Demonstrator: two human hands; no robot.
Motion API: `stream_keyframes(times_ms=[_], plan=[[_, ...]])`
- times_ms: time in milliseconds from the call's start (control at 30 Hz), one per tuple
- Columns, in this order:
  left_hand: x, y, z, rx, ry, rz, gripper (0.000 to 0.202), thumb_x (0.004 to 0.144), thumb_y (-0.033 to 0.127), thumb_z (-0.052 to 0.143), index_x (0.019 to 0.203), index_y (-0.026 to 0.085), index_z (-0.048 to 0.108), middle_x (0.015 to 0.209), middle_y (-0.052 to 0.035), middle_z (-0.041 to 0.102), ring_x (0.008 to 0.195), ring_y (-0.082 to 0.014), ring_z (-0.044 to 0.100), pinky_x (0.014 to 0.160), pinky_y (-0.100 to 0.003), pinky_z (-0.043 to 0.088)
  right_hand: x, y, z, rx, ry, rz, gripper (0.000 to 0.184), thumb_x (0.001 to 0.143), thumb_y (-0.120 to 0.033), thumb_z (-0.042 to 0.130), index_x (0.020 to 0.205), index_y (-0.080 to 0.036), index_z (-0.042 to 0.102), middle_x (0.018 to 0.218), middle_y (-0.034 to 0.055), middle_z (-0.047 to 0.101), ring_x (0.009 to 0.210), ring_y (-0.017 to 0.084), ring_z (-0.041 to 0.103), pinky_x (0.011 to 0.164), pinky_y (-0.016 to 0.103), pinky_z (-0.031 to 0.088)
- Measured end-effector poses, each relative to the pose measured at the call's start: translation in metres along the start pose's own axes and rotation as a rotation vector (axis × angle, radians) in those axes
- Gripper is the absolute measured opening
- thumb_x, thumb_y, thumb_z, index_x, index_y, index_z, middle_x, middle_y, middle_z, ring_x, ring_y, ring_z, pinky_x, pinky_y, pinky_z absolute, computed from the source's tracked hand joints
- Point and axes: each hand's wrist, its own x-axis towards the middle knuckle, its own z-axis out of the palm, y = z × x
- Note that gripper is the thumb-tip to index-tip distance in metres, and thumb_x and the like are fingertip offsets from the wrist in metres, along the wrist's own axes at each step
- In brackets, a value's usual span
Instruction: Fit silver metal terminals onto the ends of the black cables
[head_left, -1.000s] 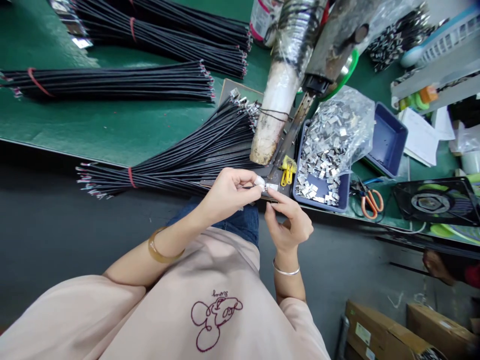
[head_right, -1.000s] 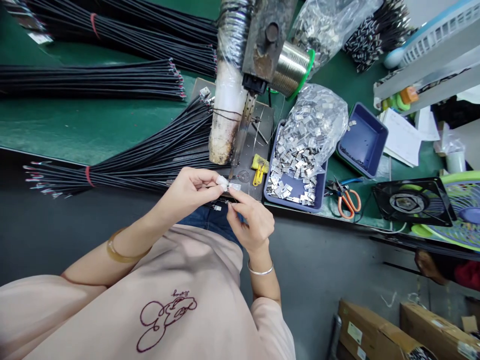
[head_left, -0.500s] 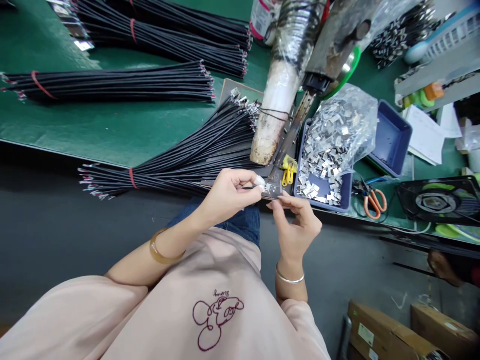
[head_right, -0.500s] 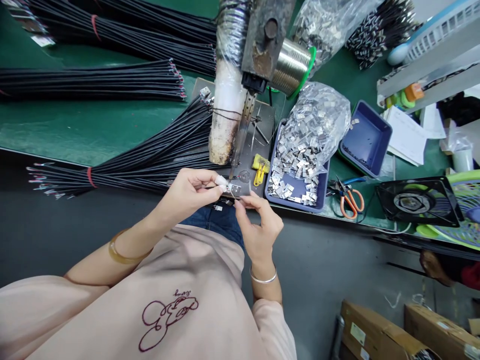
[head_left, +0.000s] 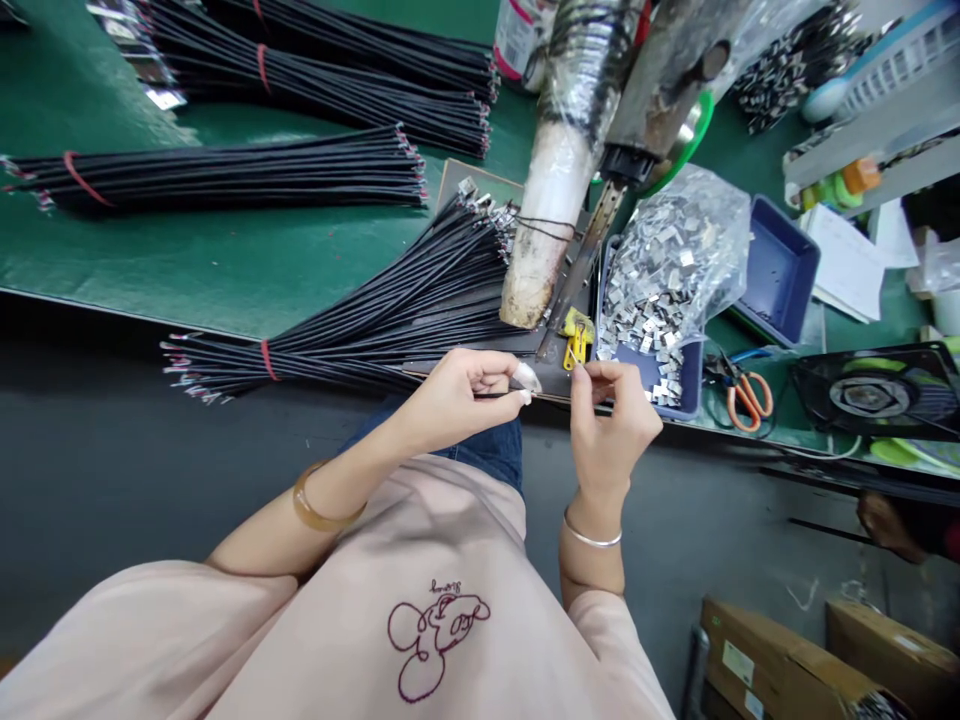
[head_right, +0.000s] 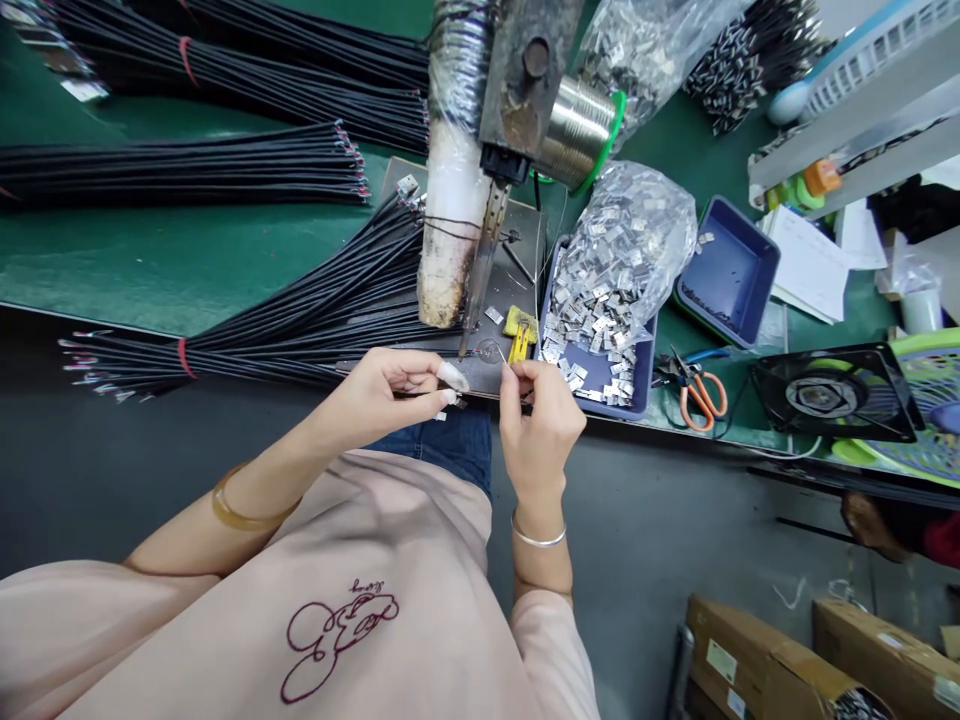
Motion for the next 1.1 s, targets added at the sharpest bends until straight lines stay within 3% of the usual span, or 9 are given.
stream_keyframes(times_ms=[167, 300, 433, 567, 633, 700, 800, 900, 1100], plan=[[-0.003, 0.001, -0.003, -0.007, -0.042, -0.003, 0.015, 0.08, 0.022, 0.066, 0.085, 0.01, 0.072, 0.057, 0.0052, 0.045, 0.053, -0.0058, 0.035, 0.052, -0.021, 0.03, 0.038, 0.01, 0.013, -0.178, -0.105, -0.094, 0.015, 0.097, -0.029, 0.059, 0.083, -0.023, 0.059, 0.08, 0.0007, 0.066, 0.078, 0.018, 0.058, 0.071, 0.03, 0.045], [-0.003, 0.002, -0.002, -0.073, -0.029, -0.026, 0.013, 0.075, 0.023, 0.069, 0.078, 0.01, 0.071, 0.058, 0.0028, 0.052, 0.054, -0.0067, 0.042, 0.054, -0.021, 0.036, 0.063, 0.02, 0.032, -0.193, -0.25, -0.146, 0.013, 0.091, -0.021, 0.06, 0.079, -0.023, 0.056, 0.078, 0.0016, 0.061, 0.085, 0.023, 0.057, 0.082, 0.038, 0.049], [-0.001, 0.003, -0.001, -0.106, -0.007, -0.066, 0.008, 0.068, 0.019, 0.07, 0.069, 0.012, 0.065, 0.056, 0.004, 0.051, 0.052, -0.0059, 0.042, 0.053, -0.019, 0.036, 0.074, 0.03, 0.049, -0.137, -0.36, -0.186, 0.02, 0.081, -0.011, 0.063, 0.073, -0.023, 0.05, 0.074, 0.0005, 0.057, 0.085, 0.023, 0.057, 0.096, 0.05, 0.047], [0.0, 0.003, -0.001, -0.166, 0.006, -0.056, 0.011, 0.068, 0.016, 0.068, 0.065, 0.014, 0.057, 0.059, 0.0043, 0.052, 0.055, -0.0057, 0.045, 0.055, -0.018, 0.039, 0.079, 0.03, 0.05, -0.089, -0.462, -0.181, 0.024, 0.076, -0.009, 0.065, 0.069, -0.023, 0.048, 0.074, -0.0002, 0.057, 0.085, 0.023, 0.058, 0.1, 0.052, 0.048], [0.001, 0.002, -0.002, -0.177, 0.011, -0.049, 0.012, 0.07, 0.018, 0.069, 0.067, 0.014, 0.058, 0.06, 0.0042, 0.052, 0.055, -0.0057, 0.045, 0.056, -0.018, 0.039, 0.077, 0.028, 0.042, -0.052, -0.439, -0.165, 0.022, 0.078, -0.009, 0.065, 0.071, -0.023, 0.049, 0.075, -0.0013, 0.058, 0.085, 0.021, 0.06, 0.103, 0.052, 0.047], [0.0, 0.001, -0.003, -0.177, 0.017, -0.047, 0.012, 0.072, 0.02, 0.071, 0.074, 0.013, 0.061, 0.06, 0.0046, 0.051, 0.054, -0.0056, 0.045, 0.055, -0.018, 0.038, 0.072, 0.023, 0.03, 0.009, -0.327, -0.108, 0.017, 0.083, -0.013, 0.064, 0.076, -0.023, 0.052, 0.077, -0.0022, 0.06, 0.084, 0.019, 0.062, 0.103, 0.05, 0.049], [-0.001, 0.002, -0.004, -0.171, 0.012, -0.044, 0.02, 0.072, 0.02, 0.073, 0.089, 0.012, 0.066, 0.058, 0.0057, 0.051, 0.052, -0.0062, 0.046, 0.053, -0.019, 0.038, 0.056, 0.016, 0.007, 0.206, -0.086, 0.059, 0.011, 0.089, -0.022, 0.064, 0.082, -0.022, 0.055, 0.083, -0.0018, 0.062, 0.083, 0.017, 0.067, 0.086, 0.039, 0.058], [0.0, 0.004, -0.003, -0.173, 0.022, -0.036, 0.018, 0.073, 0.022, 0.072, 0.087, 0.011, 0.069, 0.06, 0.0039, 0.054, 0.054, -0.0066, 0.047, 0.054, -0.019, 0.038, 0.036, 0.009, -0.014, 0.412, 0.056, 0.228, 0.017, 0.087, -0.023, 0.07, 0.08, -0.022, 0.055, 0.088, -0.0014, 0.062, 0.069, 0.013, 0.07, 0.065, 0.03, 0.06], [0.003, 0.006, -0.001, -0.179, 0.053, -0.041, 0.014, 0.068, 0.019, 0.07, 0.08, 0.012, 0.07, 0.063, 0.0015, 0.059, 0.056, -0.0074, 0.049, 0.055, -0.019, 0.042, 0.006, 0.001, -0.027, 0.518, -0.08, 0.333, 0.019, 0.083, -0.02, 0.075, 0.076, -0.02, 0.057, 0.086, -0.0006, 0.071, 0.058, 0.01, 0.069, 0.054, 0.023, 0.059]])
